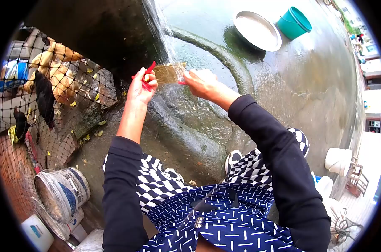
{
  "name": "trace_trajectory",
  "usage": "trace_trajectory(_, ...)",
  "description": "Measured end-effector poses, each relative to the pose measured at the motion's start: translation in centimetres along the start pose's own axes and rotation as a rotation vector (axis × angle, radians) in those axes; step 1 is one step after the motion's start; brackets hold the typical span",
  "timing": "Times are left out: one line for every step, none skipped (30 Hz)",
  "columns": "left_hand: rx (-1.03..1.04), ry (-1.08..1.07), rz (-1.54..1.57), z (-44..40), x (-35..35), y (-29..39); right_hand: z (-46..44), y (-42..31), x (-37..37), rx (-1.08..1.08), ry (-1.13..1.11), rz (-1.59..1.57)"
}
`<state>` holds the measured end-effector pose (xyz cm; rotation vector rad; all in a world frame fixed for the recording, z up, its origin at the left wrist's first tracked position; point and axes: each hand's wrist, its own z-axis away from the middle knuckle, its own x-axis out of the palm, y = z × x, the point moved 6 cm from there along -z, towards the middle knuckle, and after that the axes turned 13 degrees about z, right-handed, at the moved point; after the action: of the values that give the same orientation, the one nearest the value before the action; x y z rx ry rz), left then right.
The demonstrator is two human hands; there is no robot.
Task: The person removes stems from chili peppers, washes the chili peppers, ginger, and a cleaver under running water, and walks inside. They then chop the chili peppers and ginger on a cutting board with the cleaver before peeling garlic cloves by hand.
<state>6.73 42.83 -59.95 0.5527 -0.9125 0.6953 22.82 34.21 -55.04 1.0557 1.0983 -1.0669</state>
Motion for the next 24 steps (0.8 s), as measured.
trace_trajectory(0.07, 0.029, -0.031, 0.4, 0.2, 0.4, -0.4, -0.1, -0.7, -0.009, 0.004, 0.007)
trace_trajectory(0.051, 0.011, -0.008, 0.4, 0.4, 0.5, -0.8, 0.0, -1.2, -0.023, -0.014, -0.064)
trace_trajectory(0.057, 0.006, -0.005, 0.5, 0.6, 0.6, -0.9, 0.1, -1.6, -0.034, -0.032, -0.132)
trace_trajectory(0.09, 0.028, -0.038, 0.6, 0.8, 0.7, -1.0, 0.9, -0.8, 0.008, -0.057, -0.225)
trace_trajectory(0.118, 0.048, -0.069, 0.7, 0.9, 0.7, -0.3, 1.9, -0.2, 0.14, -0.239, -0.59)
trace_trajectory(0.113, 0.04, -0.062, 0.6, 1.0, 0.7, 0.6, 2.6, 1.0, 0.295, -0.353, -0.923)
trace_trajectory(0.065, 0.029, -0.034, 0.5, 1.0, 0.4, 1.6, 2.6, 2.6, 0.454, -0.462, -1.258)
trace_trajectory(0.015, 0.016, -0.008, 0.1, 1.0, 0.0, 2.3, 1.8, 3.7, 0.544, -0.43, -1.724)
trace_trajectory(-0.004, 0.026, 0.019, -0.3, 0.6, -0.1, 2.4, 0.9, 3.7, 0.515, -0.422, -2.029)
trace_trajectory(-0.008, 0.031, 0.03, -0.7, 0.1, -0.2, 1.9, 0.2, 4.0, 0.548, -0.371, -2.204)
trace_trajectory(-0.009, 0.038, 0.036, -0.7, -0.1, -0.2, 1.2, -0.5, 4.7, 0.576, -0.315, -2.384)
trace_trajectory(-0.013, 0.033, 0.028, -0.6, 0.0, -0.2, 0.2, -1.0, 4.5, 0.487, -0.286, -2.459)
trace_trajectory(-0.015, 0.037, 0.025, -0.6, 0.0, -0.3, -0.6, -1.0, 5.5, 0.697, -0.118, -2.491)
trace_trajectory(-0.016, 0.045, 0.027, -0.5, 0.0, -0.4, -1.6, -1.8, 5.0, 0.717, -0.083, -2.576)
trace_trajectory(-0.017, 0.045, 0.027, -0.4, -0.1, -0.4, -2.5, -2.4, 5.0, 0.74, -0.051, -2.661)
trace_trajectory(-0.031, 0.013, 0.05, -0.3, 0.2, -0.3, -3.5, -3.0, 4.9, 0.737, -0.053, -2.662)
trace_trajectory(-0.042, -0.023, 0.071, -0.2, 0.6, 0.1, -4.8, -3.2, 5.1, 0.68, 0.043, -2.769)
trace_trajectory(-0.035, -0.031, 0.072, 0.2, 1.1, 0.4, -6.0, -3.0, 5.2, 0.613, 0.144, -2.869)
trace_trajectory(-0.011, -0.036, 0.073, 0.6, 1.4, 0.6, -6.7, -2.7, 5.8, 0.604, 0.142, -2.864)
trace_trajectory(0.011, -0.04, 0.077, 0.8, 1.6, 0.7, -6.9, -2.9, 4.8, 0.44, 0.042, -2.923)
trace_trajectory(0.013, -0.045, 0.082, 0.8, 1.9, 0.7, -6.9, -3.1, 3.7, 0.273, -0.061, -2.968)
trace_trajectory(0.023, -0.032, 0.092, 0.8, 2.1, 0.7, -6.2, -2.4, 4.5, 0.528, -0.061, -2.746)
trace_trajectory(0.029, -0.017, 0.101, 0.8, 2.1, 0.7, -6.2, -2.2, 5.1, 0.44, -0.258, -2.689)
trace_trajectory(0.04, -0.016, 0.115, 0.2, 1.8, 1.1, -5.2, -1.6, 5.1, 0.462, -0.286, -2.594)
